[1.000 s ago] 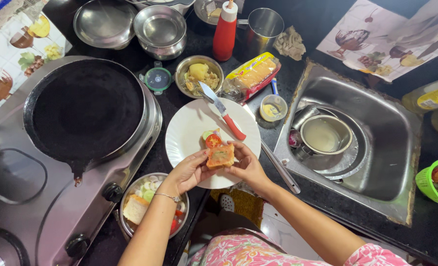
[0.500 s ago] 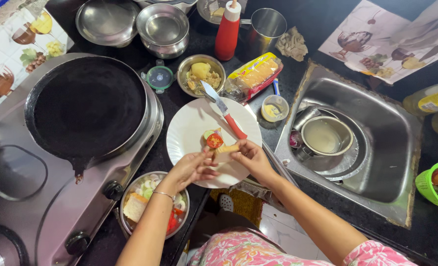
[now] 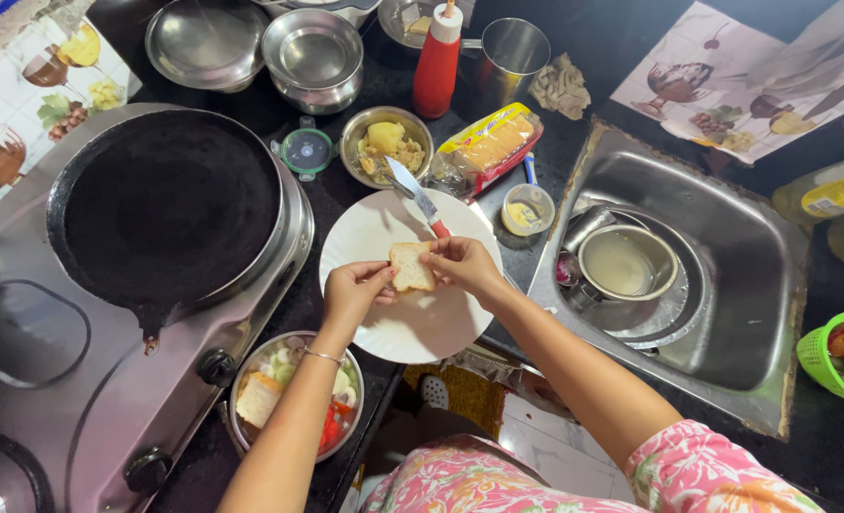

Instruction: The person assembles sandwiches at a kitchen counter. They place cucumber and tomato slices on bread slices, spread a chutney or potato mixture onto the bread with a knife, stack the slices together, and squeeze ketchup from a red squeeze bottle onto the top slice.

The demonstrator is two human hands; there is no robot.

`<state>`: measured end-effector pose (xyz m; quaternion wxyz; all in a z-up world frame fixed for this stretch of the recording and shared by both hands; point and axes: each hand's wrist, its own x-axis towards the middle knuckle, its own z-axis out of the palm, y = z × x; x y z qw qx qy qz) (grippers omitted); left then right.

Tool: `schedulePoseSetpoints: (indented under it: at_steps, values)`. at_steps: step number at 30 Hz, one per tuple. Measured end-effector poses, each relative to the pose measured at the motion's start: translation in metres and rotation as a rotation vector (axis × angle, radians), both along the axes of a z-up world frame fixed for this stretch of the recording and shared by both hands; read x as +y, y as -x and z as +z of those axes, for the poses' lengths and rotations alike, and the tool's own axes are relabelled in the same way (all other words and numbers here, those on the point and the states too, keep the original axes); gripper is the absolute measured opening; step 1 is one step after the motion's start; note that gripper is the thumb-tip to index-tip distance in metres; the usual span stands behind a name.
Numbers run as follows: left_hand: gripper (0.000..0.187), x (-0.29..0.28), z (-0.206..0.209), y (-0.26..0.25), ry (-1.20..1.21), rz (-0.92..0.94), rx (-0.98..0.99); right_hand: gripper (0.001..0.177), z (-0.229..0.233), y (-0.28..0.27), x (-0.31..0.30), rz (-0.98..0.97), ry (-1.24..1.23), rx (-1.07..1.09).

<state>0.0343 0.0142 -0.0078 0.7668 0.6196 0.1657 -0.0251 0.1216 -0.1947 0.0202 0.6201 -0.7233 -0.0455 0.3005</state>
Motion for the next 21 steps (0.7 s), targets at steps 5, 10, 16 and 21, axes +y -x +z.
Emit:
schedulePoseSetpoints:
  at_steps: [5,10,16,21]
  values:
    - [0.034,-0.002,0.012,-0.001,-0.220,-0.003,0.046,0.038,-0.001,-0.003,0.005,-0.056,0.061,-0.109]
    - [0.033,-0.005,0.019,0.001,-0.272,-0.002,0.085,0.038,-0.004,0.000,0.008,-0.055,0.097,-0.172]
    - [0.034,-0.002,0.005,0.002,-0.168,-0.006,0.106,0.040,-0.004,0.004,0.007,-0.046,0.097,-0.170]
    - [0.038,-0.005,0.007,0.000,-0.143,-0.004,0.107,0.040,0.004,0.006,0.009,-0.044,0.082,-0.180]
